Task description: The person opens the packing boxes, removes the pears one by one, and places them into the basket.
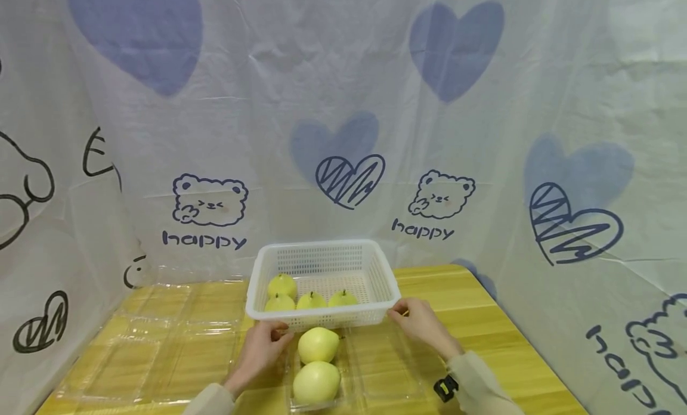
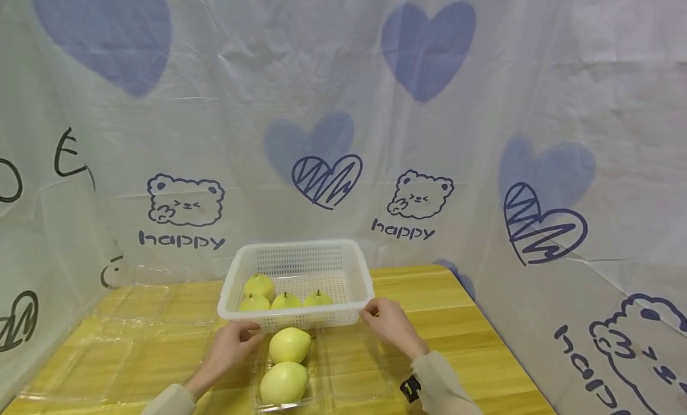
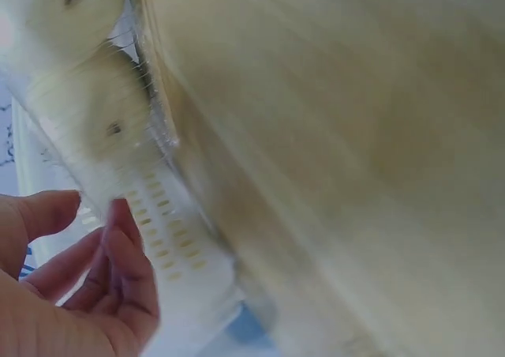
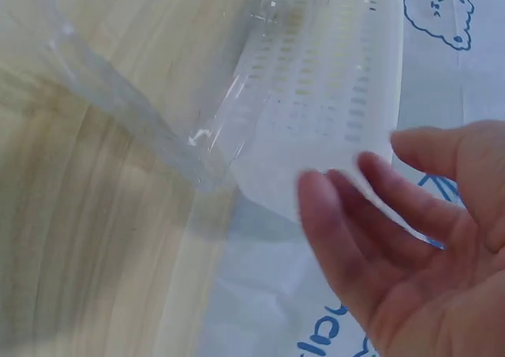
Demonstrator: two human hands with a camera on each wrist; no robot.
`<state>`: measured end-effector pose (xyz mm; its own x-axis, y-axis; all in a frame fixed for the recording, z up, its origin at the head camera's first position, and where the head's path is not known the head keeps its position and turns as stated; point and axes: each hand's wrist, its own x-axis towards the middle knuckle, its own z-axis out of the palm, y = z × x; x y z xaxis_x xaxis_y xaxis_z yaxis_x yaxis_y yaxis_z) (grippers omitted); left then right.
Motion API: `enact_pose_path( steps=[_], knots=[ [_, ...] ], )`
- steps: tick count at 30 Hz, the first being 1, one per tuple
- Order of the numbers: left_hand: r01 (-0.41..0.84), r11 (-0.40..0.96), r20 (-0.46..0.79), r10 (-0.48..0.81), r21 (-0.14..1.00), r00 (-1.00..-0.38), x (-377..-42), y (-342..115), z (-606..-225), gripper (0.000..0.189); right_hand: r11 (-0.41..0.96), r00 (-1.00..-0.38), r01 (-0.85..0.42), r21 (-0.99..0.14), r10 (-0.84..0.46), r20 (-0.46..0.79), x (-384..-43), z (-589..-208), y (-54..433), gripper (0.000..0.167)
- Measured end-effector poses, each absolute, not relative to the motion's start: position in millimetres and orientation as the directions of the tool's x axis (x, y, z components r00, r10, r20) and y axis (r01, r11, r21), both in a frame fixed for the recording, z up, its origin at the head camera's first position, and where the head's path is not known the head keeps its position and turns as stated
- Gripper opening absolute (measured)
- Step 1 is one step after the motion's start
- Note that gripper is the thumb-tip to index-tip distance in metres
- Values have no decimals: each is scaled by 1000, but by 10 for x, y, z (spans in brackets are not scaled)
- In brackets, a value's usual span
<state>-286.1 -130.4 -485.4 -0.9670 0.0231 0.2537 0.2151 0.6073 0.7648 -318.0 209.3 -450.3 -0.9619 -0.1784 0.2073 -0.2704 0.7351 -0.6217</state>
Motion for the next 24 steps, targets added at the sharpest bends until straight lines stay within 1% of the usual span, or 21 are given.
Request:
enact_pose_path(
  steps=[2, 4, 6, 8, 12, 15, 19, 24],
  knots=[
    [230, 673, 286, 29, 702, -958, -2833, -1316, -4824, 6, 755, -949, -289, -588, -145, 279, -3200, -4497, 2056, 6],
    [257, 706, 305, 61, 660, -950, -2805, -1317, -4774, 5, 789, -926, -316, -527, -136, 352, -3214, -4489, 2026, 6],
    [314, 724, 331, 124, 615, -935, -2780, -1305, -4727, 5, 816, -902, -341, -466, -145, 407, -3214, -4480, 1997, 7],
    [409, 719, 367, 226, 562, -902, -2748, -1279, -4690, 6, 840, -882, -358, -408, -160, 443, -3211, -4476, 1957, 8],
    [574, 672, 389, 427, 468, -817, -2681, -1193, -4661, 13, 845, -862, -405, -348, -226, 455, -3220, -4468, 1874, 14],
    [631, 663, 367, 514, 403, -775, -2625, -1130, -4669, 25, 827, -847, -456, -328, -291, 444, -3231, -4456, 1812, 17],
    [660, 671, 339, 567, 340, -751, -2570, -1068, -4694, 38, 820, -832, -489, -299, -335, 442, -3244, -4448, 1762, 15],
    [667, 682, 335, 579, 300, -743, -2551, -1028, -4724, 41, 827, -823, -498, -259, -357, 442, -3250, -4444, 1749, 15]
  ],
)
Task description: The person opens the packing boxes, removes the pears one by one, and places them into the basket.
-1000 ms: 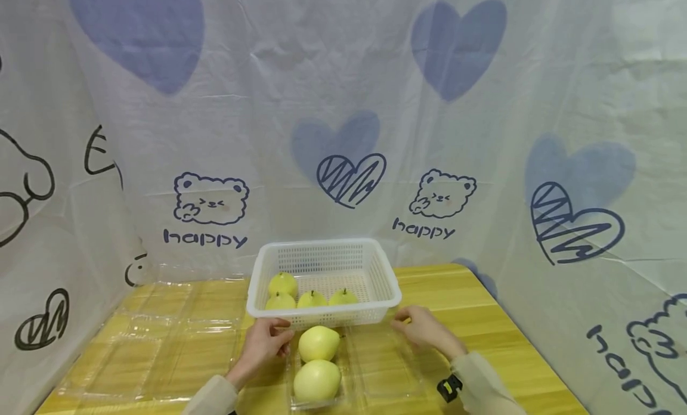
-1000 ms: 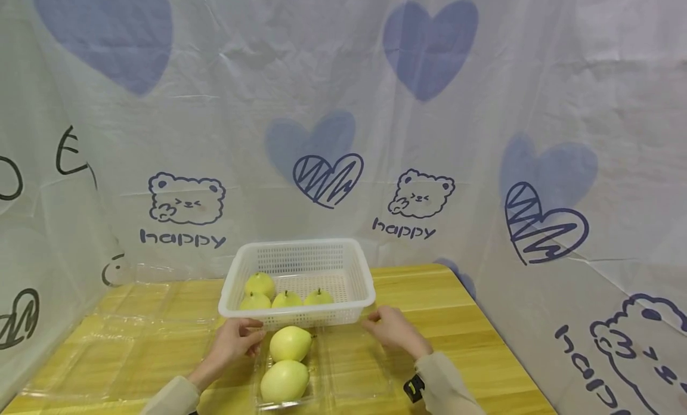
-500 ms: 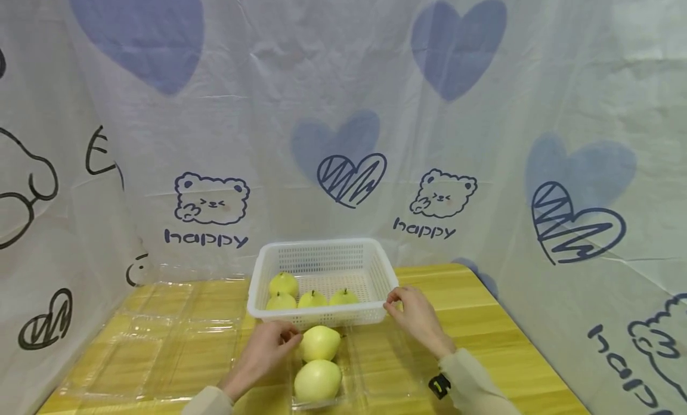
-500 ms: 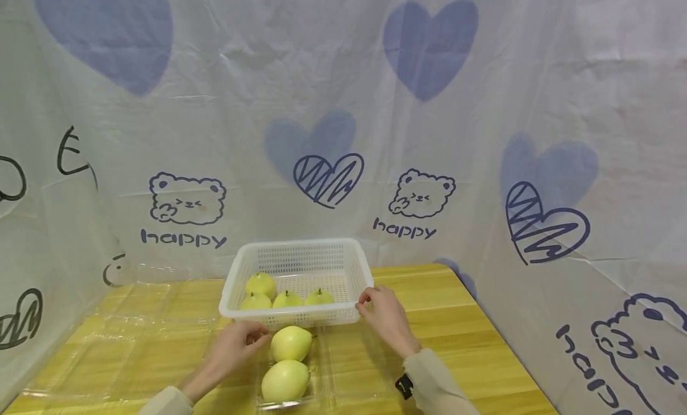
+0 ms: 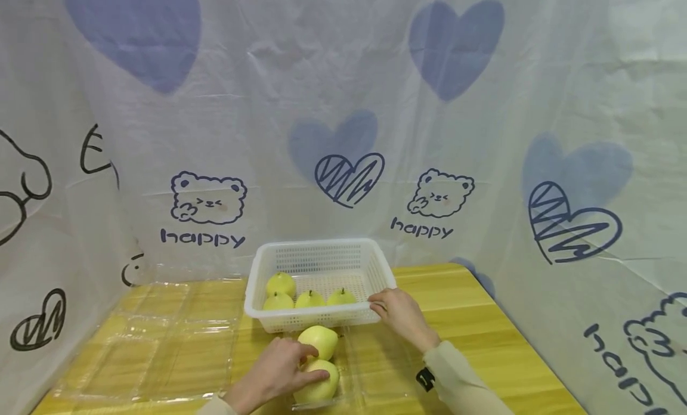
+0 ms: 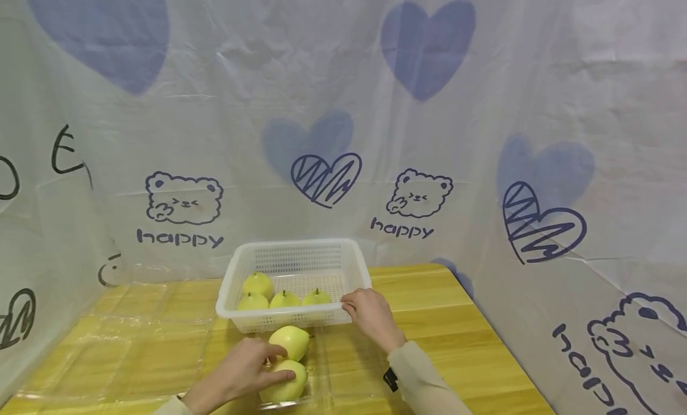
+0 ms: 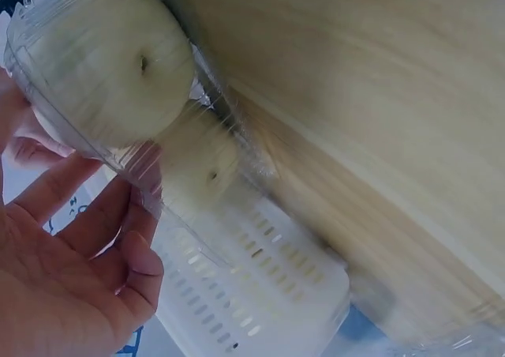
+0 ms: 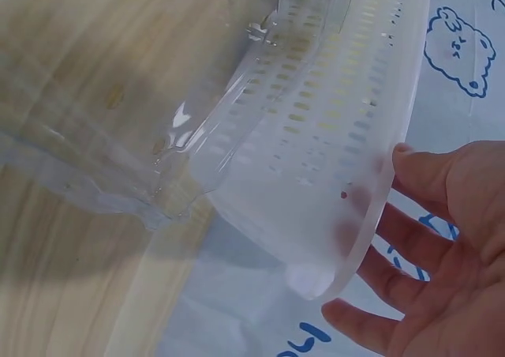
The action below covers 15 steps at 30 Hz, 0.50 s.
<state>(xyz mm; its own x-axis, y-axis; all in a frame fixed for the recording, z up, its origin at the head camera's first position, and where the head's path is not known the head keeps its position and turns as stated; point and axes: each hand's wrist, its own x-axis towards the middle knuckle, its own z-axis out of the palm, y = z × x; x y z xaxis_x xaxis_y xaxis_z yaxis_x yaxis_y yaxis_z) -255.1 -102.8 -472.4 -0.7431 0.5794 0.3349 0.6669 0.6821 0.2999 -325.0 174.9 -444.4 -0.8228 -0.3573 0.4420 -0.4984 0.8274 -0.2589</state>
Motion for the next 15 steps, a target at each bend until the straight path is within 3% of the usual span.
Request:
enact_pose_path(
  steps=[9, 15],
  knots=[
    [666, 729, 219, 632, 156, -743, -2485, -980, -4695, 56, 835, -826, -496, -238, -369, 427, -3257, -4452, 1736, 15],
    [654, 741, 164, 634, 152, -756, -2458, -960, -4704, 58, 835, -820, -500, -228, -373, 434, -3249, -4455, 1735, 16]
  ],
)
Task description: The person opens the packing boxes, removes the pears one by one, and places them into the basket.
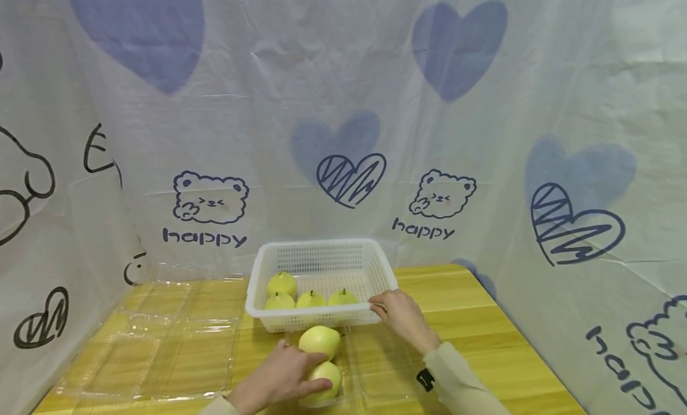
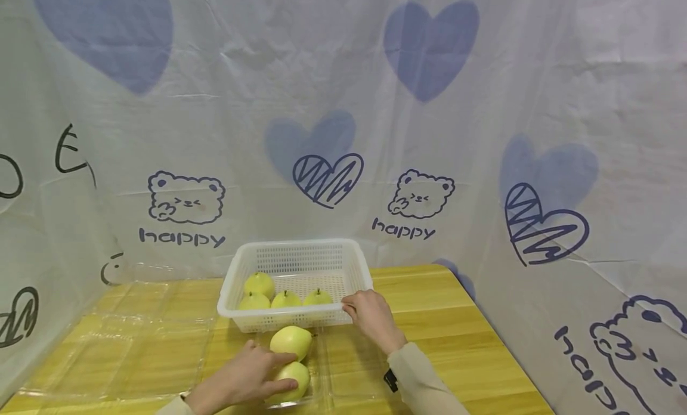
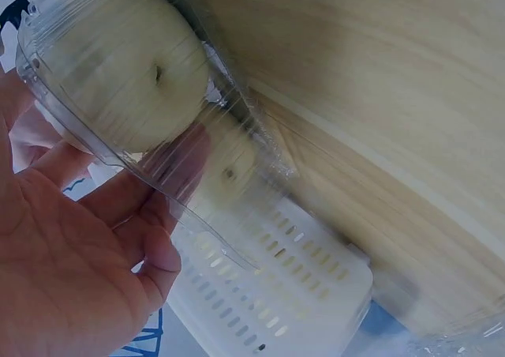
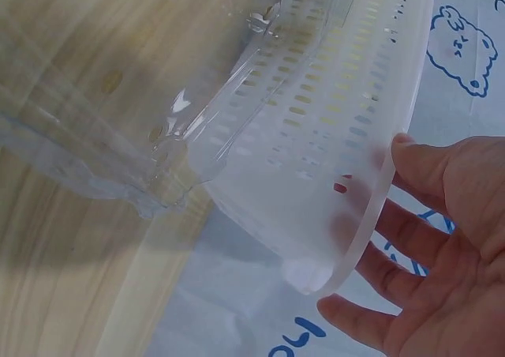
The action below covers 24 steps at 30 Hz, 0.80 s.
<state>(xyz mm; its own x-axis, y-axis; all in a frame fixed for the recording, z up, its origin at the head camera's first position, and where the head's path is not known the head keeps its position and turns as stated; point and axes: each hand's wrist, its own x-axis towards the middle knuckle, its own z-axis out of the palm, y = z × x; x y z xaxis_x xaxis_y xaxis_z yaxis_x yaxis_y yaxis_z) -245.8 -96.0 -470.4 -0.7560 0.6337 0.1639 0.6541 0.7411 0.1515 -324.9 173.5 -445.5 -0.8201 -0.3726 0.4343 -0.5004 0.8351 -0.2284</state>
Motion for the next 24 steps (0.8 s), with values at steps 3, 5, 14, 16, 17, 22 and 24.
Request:
enact_pose_path(
  steps=[3, 5, 14, 16, 17, 22, 24],
  knots=[
    [663, 735, 157, 644, 143, -749, -2450, -944, -4692, 58, 833, -816, -507, -223, -380, 435, -3244, -4447, 1740, 16],
    [671, 730, 158, 653, 128, -741, -2442, -928, -4686, 57, 831, -813, -512, -216, -388, 434, -3239, -4443, 1742, 17],
    [656, 748, 151, 640, 103, -753, -2411, -872, -4715, 58, 836, -821, -502, -220, -382, 424, -3229, -4434, 1723, 17],
    [643, 758, 139, 629, 110, -765, -2413, -863, -4729, 60, 835, -820, -503, -222, -379, 429, -3225, -4426, 1718, 17],
    [638, 761, 135, 625, 113, -769, -2416, -858, -4734, 60, 836, -819, -503, -219, -379, 432, -3223, -4421, 1716, 17],
    [618, 774, 124, 605, 137, -786, -2426, -835, -4732, 59, 837, -818, -501, -219, -376, 436, -3216, -4414, 1715, 16],
    [611, 777, 127, 597, 151, -792, -2432, -827, -4735, 56, 838, -818, -500, -217, -375, 436, -3221, -4418, 1715, 16]
  ],
)
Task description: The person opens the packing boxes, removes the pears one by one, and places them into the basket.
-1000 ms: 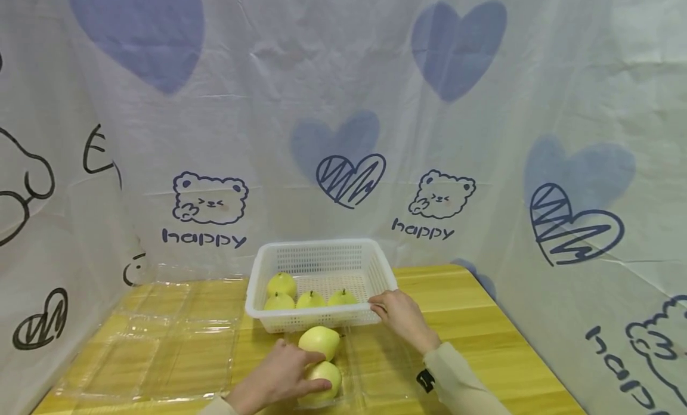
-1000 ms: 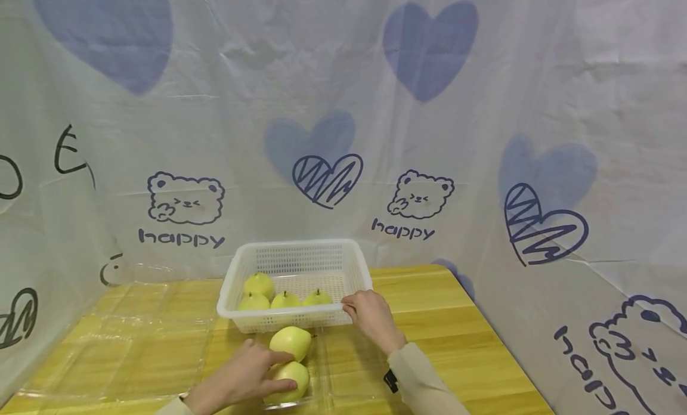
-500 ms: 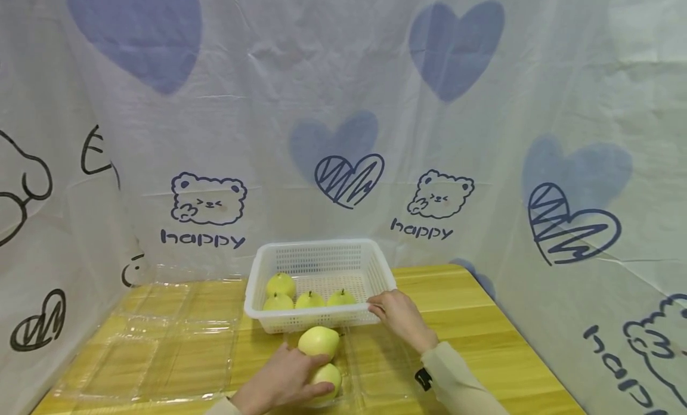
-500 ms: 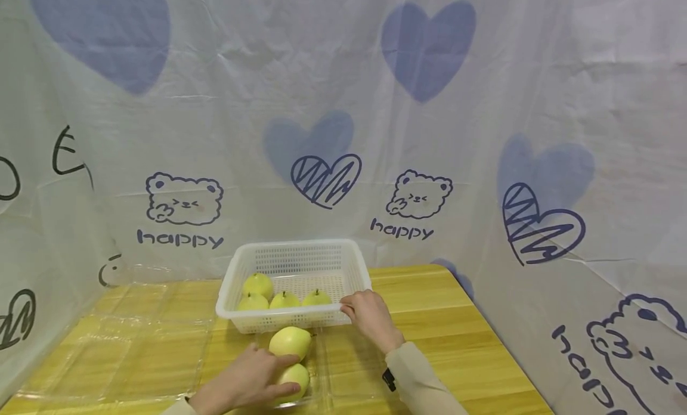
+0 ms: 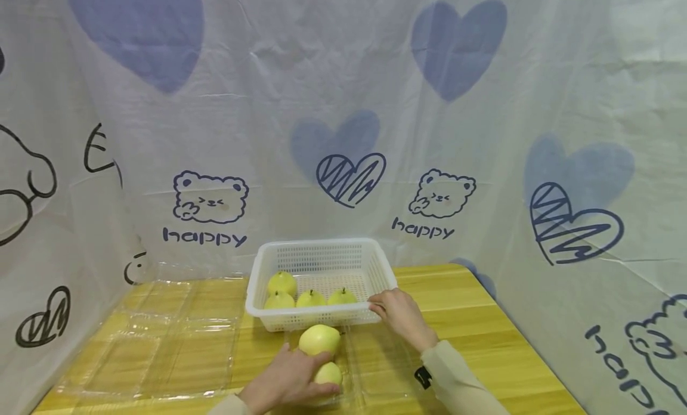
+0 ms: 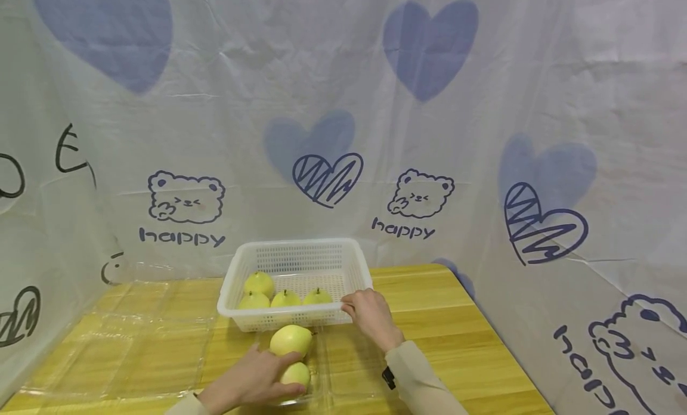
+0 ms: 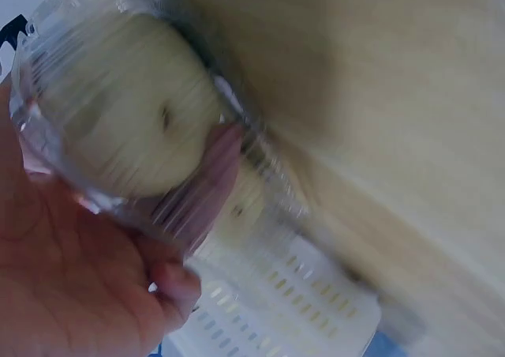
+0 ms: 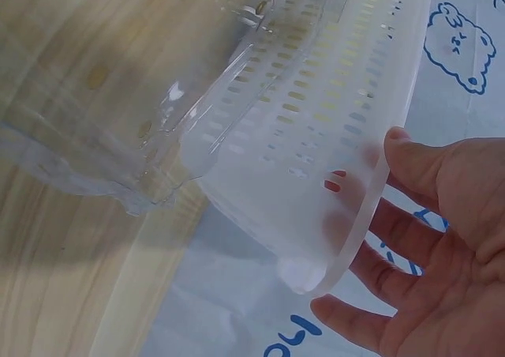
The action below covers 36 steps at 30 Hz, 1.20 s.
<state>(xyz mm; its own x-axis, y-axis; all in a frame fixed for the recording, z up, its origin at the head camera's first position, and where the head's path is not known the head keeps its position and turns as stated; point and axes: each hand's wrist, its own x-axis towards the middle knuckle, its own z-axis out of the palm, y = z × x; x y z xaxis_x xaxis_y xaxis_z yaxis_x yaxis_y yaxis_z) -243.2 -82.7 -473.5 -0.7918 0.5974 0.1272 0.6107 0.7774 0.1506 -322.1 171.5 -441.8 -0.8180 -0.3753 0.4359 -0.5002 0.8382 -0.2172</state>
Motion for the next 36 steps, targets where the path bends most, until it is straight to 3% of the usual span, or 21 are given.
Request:
enact_pose_path(
  steps=[6, 14, 26, 36],
  knots=[
    [615, 771, 186, 588, 165, -787, -2450, -822, -4802, 47, 835, -823, -501, -228, -377, 425, -3246, -4431, 1732, 17],
    [617, 748, 227, 575, 245, -786, -2494, -859, -4763, 53, 833, -818, -505, -224, -380, 432, -3260, -4435, 1738, 17],
    [585, 629, 390, 437, 512, -811, -2533, -876, -4716, 52, 830, -814, -514, -216, -392, 429, -3252, -4457, 1727, 17],
    [480, 565, 404, 265, 671, -876, -2591, -936, -4661, 59, 830, -823, -504, -239, -379, 423, -3232, -4439, 1714, 17]
  ],
)
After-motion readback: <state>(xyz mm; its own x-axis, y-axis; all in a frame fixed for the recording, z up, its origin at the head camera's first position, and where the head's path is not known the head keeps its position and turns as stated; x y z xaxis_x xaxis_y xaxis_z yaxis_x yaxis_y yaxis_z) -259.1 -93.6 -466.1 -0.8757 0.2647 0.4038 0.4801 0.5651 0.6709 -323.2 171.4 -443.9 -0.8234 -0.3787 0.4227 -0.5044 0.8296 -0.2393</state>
